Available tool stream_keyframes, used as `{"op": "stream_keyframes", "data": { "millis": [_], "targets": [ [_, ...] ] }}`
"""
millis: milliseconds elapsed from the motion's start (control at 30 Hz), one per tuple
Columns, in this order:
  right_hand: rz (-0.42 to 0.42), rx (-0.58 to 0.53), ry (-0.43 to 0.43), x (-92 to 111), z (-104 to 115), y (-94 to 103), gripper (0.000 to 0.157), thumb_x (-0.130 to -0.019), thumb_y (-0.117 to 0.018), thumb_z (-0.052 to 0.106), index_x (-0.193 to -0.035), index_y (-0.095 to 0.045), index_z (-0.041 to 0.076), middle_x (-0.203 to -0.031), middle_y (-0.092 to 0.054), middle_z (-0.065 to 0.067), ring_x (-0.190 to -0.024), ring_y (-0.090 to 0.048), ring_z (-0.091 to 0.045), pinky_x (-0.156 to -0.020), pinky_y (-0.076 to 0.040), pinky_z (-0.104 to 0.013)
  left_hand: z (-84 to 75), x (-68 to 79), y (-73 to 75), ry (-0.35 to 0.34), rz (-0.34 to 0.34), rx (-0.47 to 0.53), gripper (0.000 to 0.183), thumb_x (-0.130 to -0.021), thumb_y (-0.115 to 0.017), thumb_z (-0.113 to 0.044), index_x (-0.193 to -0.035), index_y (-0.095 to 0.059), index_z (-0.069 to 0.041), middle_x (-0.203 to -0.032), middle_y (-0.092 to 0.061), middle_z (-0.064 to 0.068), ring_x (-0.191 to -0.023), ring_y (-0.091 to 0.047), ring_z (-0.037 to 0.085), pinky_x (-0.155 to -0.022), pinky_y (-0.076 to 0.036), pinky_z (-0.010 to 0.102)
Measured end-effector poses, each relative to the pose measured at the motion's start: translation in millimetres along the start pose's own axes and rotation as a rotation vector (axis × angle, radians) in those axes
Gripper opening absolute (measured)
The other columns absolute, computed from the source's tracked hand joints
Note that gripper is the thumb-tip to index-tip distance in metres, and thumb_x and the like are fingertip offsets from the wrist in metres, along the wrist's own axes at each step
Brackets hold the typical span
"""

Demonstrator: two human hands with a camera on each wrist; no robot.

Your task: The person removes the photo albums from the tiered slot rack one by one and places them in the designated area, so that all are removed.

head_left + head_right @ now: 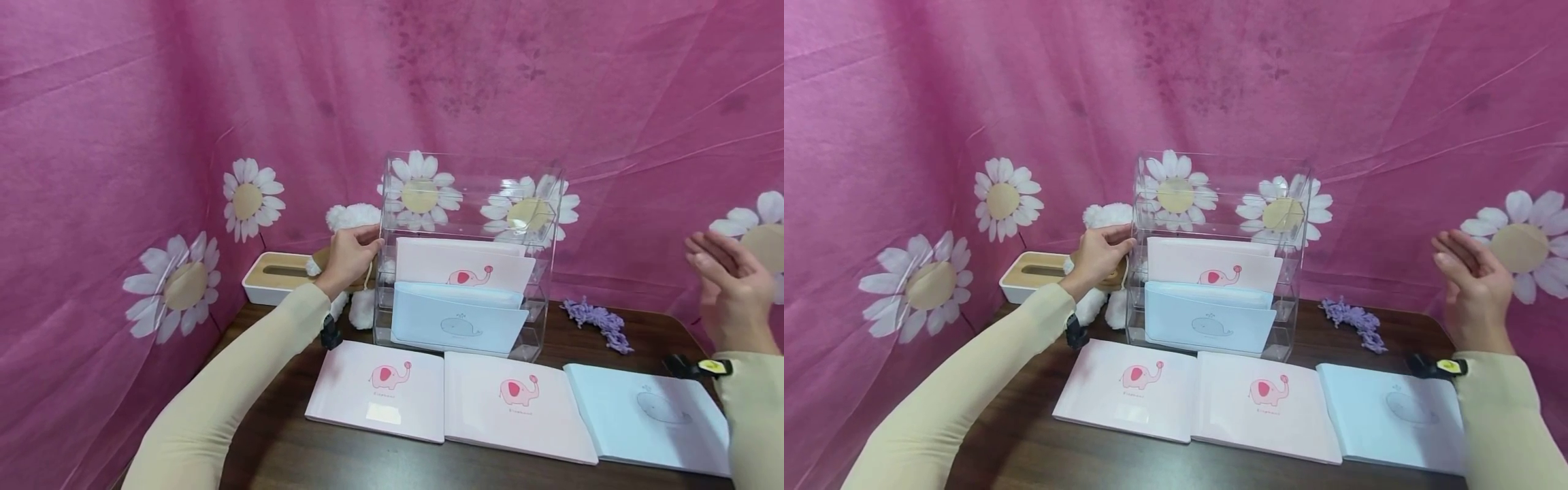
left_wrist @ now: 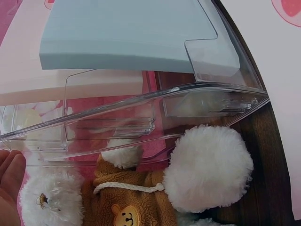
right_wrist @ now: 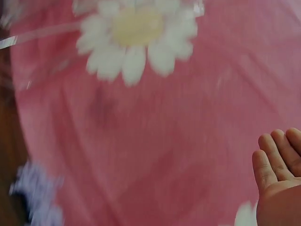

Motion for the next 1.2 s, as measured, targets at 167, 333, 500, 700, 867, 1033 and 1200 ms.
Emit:
{"op": "stream_keyframes", "data": {
  "millis": [167,333,500,700,867,1033,1200],
  "targets": [
    [0.099,0.062,-0.005,-6.0,-13.6,-57.2,0.046,-0.088,-0.047,-0.028,-0.133,-0.047,-0.023,-0.120,-0.068,-0.031,-0.110,-0.070,-0.037,-0.094,-0.061,-0.033,-1.3,-1.0,-1.8,-0.011,0.006,0.003,0.036,-0.092,-0.073,-0.012,-0.128,-0.071,-0.005,-0.119,-0.076,0.012,-0.112,-0.073,0.022,-0.093,-0.061,0.034],
    [0.226,0.074,0.000,-4.8,-30.9,-108.4,0.047,-0.087,-0.048,-0.028,-0.134,-0.045,-0.025,-0.123,-0.067,-0.033,-0.114,-0.069,-0.036,-0.099,-0.058,-0.034,-3.3,-2.3,-3.2,-0.030,0.004,-0.001,0.036,-0.092,-0.073,-0.011,-0.127,-0.071,-0.003,-0.119,-0.075,0.014,-0.112,-0.073,0.023,-0.093,-0.061,0.035],
    [0.376,0.095,-0.067,3.2,-54.5,-150.9,0.049,-0.088,-0.040,-0.028,-0.136,-0.044,-0.024,-0.127,-0.067,-0.029,-0.120,-0.067,-0.033,-0.105,-0.054,-0.032,-2.7,-2.9,-1.6,-0.037,-0.008,-0.009,0.035,-0.091,-0.074,-0.011,-0.126,-0.071,-0.003,-0.117,-0.076,0.014,-0.110,-0.074,0.023,-0.092,-0.061,0.035],
    [0.520,0.381,-0.157,20.7,-87.4,-184.0,0.053,-0.091,-0.047,-0.022,-0.143,-0.043,-0.014,-0.138,-0.064,-0.016,-0.129,-0.062,-0.021,-0.107,-0.051,-0.022,0.0,-2.8,-1.4,-0.025,0.001,-0.005,0.036,-0.092,-0.073,-0.011,-0.127,-0.071,-0.004,-0.119,-0.076,0.014,-0.112,-0.073,0.022,-0.092,-0.061,0.035],
    [0.580,0.650,-0.228,29.8,-119.3,-194.9,0.056,-0.092,-0.060,-0.011,-0.146,-0.047,-0.004,-0.141,-0.063,-0.004,-0.130,-0.059,-0.011,-0.105,-0.049,-0.013,-1.7,-2.3,1.2,-0.033,-0.015,-0.014,0.035,-0.092,-0.073,-0.011,-0.126,-0.071,-0.004,-0.118,-0.076,0.015,-0.110,-0.074,0.024,-0.092,-0.061,0.035],
    [0.642,0.860,-0.290,37.1,-152.5,-195.3,0.058,-0.095,-0.066,0.002,-0.149,-0.046,0.003,-0.143,-0.059,0.002,-0.132,-0.055,-0.005,-0.101,-0.048,-0.009,0.1,-1.3,1.3,-0.016,-0.006,-0.003,0.036,-0.092,-0.073,-0.011,-0.128,-0.070,-0.004,-0.120,-0.075,0.014,-0.112,-0.073,0.023,-0.093,-0.061,0.036],
    [0.673,1.030,-0.318,39.2,-176.0,-187.8,0.060,-0.095,-0.069,0.007,-0.151,-0.045,0.008,-0.150,-0.053,-0.010,-0.142,-0.049,-0.021,-0.099,-0.047,-0.006,1.7,-0.6,-0.7,-0.001,0.007,-0.001,0.037,-0.093,-0.073,-0.013,-0.129,-0.070,-0.007,-0.121,-0.075,0.011,-0.112,-0.073,0.021,-0.092,-0.061,0.034]
  ]
}}
Point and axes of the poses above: each hand's wrist, its own x-axis away from the middle knuckle, its own y-axis out of the back of the hand, z = x × y, the point moved 10 cm from there along -x, towards the middle knuckle
